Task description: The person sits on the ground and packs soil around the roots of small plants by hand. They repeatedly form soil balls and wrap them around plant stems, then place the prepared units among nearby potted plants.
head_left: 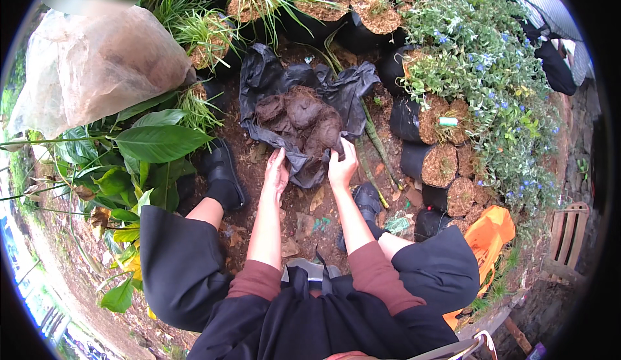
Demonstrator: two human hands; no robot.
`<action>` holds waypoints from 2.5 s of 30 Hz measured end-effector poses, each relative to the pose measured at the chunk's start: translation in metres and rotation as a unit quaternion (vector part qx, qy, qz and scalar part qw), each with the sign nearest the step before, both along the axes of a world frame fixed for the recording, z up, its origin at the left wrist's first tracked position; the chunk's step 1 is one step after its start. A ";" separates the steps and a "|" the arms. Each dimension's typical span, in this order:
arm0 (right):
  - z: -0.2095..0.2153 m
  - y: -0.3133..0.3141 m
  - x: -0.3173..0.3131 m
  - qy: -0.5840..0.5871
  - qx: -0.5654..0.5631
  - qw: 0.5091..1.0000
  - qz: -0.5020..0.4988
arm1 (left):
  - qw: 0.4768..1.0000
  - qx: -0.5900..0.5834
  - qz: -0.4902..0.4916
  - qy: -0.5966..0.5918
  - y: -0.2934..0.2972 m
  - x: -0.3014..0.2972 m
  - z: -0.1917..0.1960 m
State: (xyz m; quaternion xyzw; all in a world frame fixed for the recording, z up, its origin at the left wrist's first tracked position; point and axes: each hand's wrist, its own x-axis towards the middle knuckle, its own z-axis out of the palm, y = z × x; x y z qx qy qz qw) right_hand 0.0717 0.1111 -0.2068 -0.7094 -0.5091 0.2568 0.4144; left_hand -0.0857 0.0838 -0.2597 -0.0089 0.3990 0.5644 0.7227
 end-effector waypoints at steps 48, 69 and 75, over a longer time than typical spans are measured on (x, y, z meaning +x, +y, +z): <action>-0.047 -0.019 0.017 0.536 -0.150 0.826 -0.083 | 0.890 -0.008 -0.115 0.441 0.022 0.034 0.005; 0.000 0.011 -0.018 -0.116 -0.088 0.962 0.232 | 0.936 0.010 -0.050 0.349 0.010 0.031 -0.021; -0.001 0.018 -0.013 -0.122 -0.094 0.962 0.227 | 0.939 -0.069 0.000 0.336 0.000 0.027 -0.029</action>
